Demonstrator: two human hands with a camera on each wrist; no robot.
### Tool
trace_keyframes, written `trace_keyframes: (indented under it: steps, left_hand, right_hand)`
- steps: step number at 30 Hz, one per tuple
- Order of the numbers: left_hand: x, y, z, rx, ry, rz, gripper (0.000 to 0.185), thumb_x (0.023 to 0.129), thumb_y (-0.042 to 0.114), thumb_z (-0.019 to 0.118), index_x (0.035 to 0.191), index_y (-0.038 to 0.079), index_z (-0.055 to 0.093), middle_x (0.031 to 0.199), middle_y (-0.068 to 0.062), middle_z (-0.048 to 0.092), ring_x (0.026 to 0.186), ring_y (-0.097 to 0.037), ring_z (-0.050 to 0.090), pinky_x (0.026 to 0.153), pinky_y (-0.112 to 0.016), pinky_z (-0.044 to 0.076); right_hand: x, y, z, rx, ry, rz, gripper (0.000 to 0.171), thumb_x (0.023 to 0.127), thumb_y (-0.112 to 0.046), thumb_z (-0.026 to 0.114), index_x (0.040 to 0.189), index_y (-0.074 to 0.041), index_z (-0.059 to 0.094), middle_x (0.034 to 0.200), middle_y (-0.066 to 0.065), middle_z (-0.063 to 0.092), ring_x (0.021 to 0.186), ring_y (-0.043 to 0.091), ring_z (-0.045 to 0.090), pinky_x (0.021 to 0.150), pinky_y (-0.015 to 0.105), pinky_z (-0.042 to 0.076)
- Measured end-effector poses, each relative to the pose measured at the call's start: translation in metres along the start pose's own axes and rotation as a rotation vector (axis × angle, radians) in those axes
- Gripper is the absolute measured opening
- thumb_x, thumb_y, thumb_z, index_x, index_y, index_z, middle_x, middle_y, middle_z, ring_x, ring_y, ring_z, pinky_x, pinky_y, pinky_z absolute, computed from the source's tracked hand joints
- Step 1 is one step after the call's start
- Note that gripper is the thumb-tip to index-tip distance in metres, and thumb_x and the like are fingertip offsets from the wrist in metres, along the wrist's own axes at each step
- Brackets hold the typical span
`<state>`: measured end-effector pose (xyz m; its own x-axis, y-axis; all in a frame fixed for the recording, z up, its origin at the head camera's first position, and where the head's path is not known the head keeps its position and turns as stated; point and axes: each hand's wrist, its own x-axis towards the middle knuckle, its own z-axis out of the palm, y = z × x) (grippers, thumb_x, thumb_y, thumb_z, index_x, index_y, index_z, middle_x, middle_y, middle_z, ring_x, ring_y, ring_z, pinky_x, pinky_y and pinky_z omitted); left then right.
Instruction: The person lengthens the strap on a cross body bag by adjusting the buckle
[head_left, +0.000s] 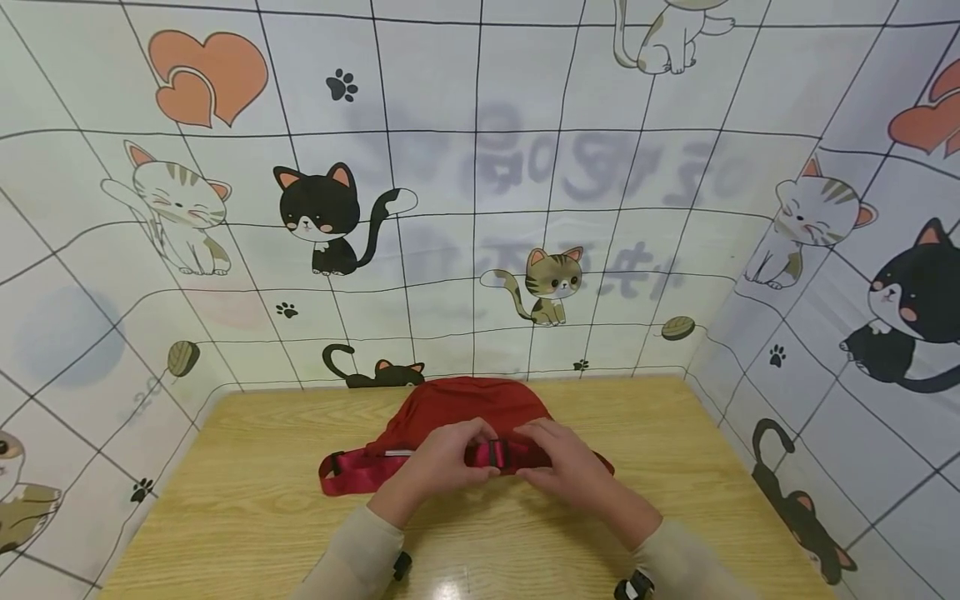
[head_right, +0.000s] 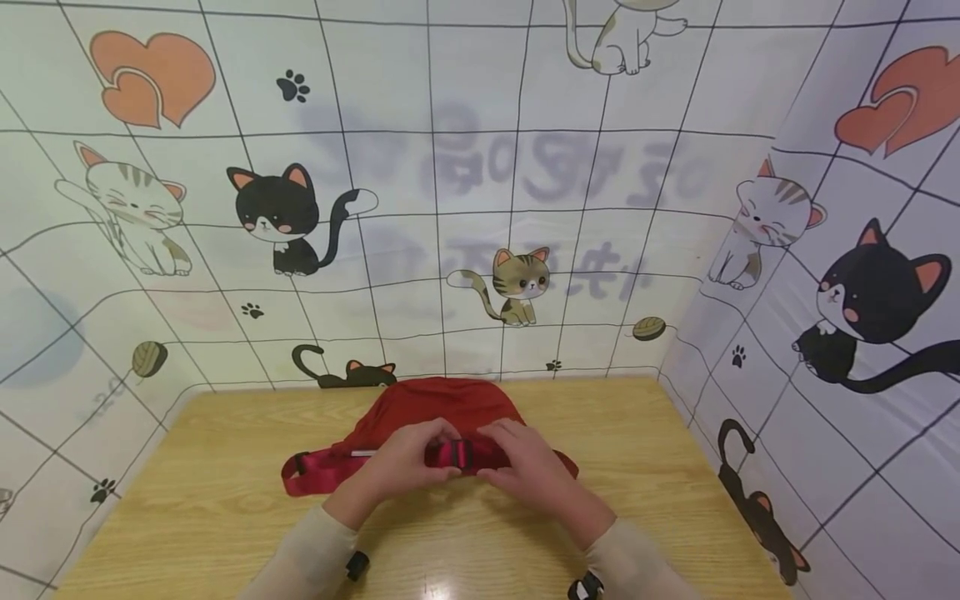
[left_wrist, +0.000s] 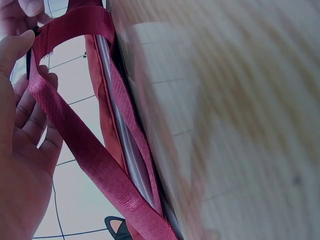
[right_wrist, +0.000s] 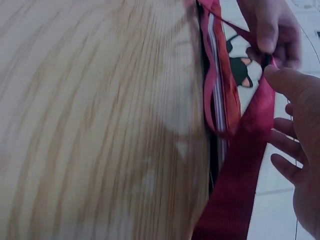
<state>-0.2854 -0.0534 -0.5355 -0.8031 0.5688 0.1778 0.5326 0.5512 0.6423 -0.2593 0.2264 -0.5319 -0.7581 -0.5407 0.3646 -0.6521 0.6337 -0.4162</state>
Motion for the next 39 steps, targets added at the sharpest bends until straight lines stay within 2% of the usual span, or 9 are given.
trace_keyframes:
  steps: [4, 7, 12, 18, 21, 25, 31, 39]
  left_hand:
    - [0.0, 0.0, 0.002, -0.027, 0.0, 0.013, 0.043, 0.093, 0.033, 0.093, 0.127, 0.029, 0.068, 0.107, 0.016, 0.074, 0.096, -0.002, 0.066, 0.086, -0.031, 0.056]
    - [0.0, 0.0, 0.002, -0.051, -0.003, 0.014, 0.044, 0.093, 0.033, 0.094, 0.128, 0.029, 0.068, 0.107, 0.014, 0.075, 0.095, -0.003, 0.067, 0.086, -0.029, 0.056]
    - [-0.002, 0.001, 0.001, -0.073, -0.011, 0.013, 0.044, 0.093, 0.034, 0.093, 0.129, 0.03, 0.068, 0.106, 0.017, 0.073, 0.097, -0.004, 0.067, 0.089, -0.031, 0.057]
    - [-0.011, -0.008, -0.006, -0.096, -0.008, 0.009, 0.025, 0.103, 0.03, 0.083, 0.124, 0.03, 0.07, 0.107, 0.019, 0.071, 0.101, -0.006, 0.067, 0.095, -0.036, 0.057]
    - [-0.014, -0.014, -0.01, -0.095, 0.008, 0.017, 0.014, 0.107, 0.025, 0.077, 0.118, 0.029, 0.071, 0.104, 0.017, 0.071, 0.098, -0.006, 0.067, 0.092, -0.033, 0.057]
    - [-0.017, -0.019, -0.013, -0.103, 0.022, 0.038, 0.01, 0.107, 0.021, 0.076, 0.112, 0.029, 0.072, 0.098, 0.016, 0.069, 0.091, -0.006, 0.064, 0.084, -0.03, 0.056]
    - [-0.015, -0.015, -0.013, -0.143, 0.027, 0.072, 0.009, 0.108, 0.017, 0.075, 0.106, 0.025, 0.072, 0.088, 0.014, 0.066, 0.081, -0.006, 0.06, 0.075, -0.027, 0.054]
    - [-0.012, -0.01, -0.013, -0.169, 0.01, 0.043, 0.009, 0.109, 0.021, 0.074, 0.104, 0.028, 0.071, 0.083, 0.013, 0.064, 0.077, -0.006, 0.058, 0.071, -0.027, 0.052]
  right_hand:
    - [0.007, -0.01, 0.006, 0.022, -0.019, -0.011, 0.055, 0.095, -0.03, 0.091, 0.142, -0.015, 0.068, 0.133, -0.006, 0.07, 0.124, 0.016, 0.065, 0.099, 0.043, 0.059]
    - [0.009, -0.013, 0.008, 0.015, -0.002, -0.042, 0.051, 0.095, -0.029, 0.091, 0.139, -0.018, 0.07, 0.129, -0.007, 0.071, 0.12, 0.013, 0.064, 0.097, 0.041, 0.059]
    - [0.011, -0.013, 0.009, 0.013, 0.026, -0.092, 0.048, 0.093, -0.027, 0.093, 0.134, -0.018, 0.07, 0.124, -0.008, 0.068, 0.115, 0.011, 0.061, 0.093, 0.039, 0.058]
    - [0.01, -0.009, 0.008, 0.042, 0.051, -0.101, 0.048, 0.091, -0.02, 0.094, 0.13, -0.016, 0.068, 0.123, -0.008, 0.067, 0.114, 0.01, 0.061, 0.092, 0.036, 0.059]
    - [0.009, -0.009, 0.006, 0.067, 0.058, -0.098, 0.049, 0.09, -0.017, 0.094, 0.13, -0.015, 0.066, 0.124, -0.009, 0.066, 0.114, 0.01, 0.061, 0.093, 0.035, 0.06]
    - [0.009, -0.008, 0.003, 0.077, 0.051, -0.112, 0.051, 0.091, -0.017, 0.094, 0.134, -0.013, 0.067, 0.127, -0.008, 0.066, 0.118, 0.01, 0.06, 0.095, 0.035, 0.06]
    - [0.009, -0.009, 0.001, 0.066, 0.055, -0.15, 0.051, 0.091, -0.017, 0.093, 0.136, -0.01, 0.068, 0.128, -0.006, 0.066, 0.117, 0.012, 0.061, 0.095, 0.036, 0.06]
    - [0.01, -0.008, 0.001, 0.068, 0.07, -0.186, 0.051, 0.089, -0.013, 0.093, 0.135, -0.01, 0.068, 0.127, -0.007, 0.065, 0.116, 0.011, 0.061, 0.094, 0.035, 0.059]
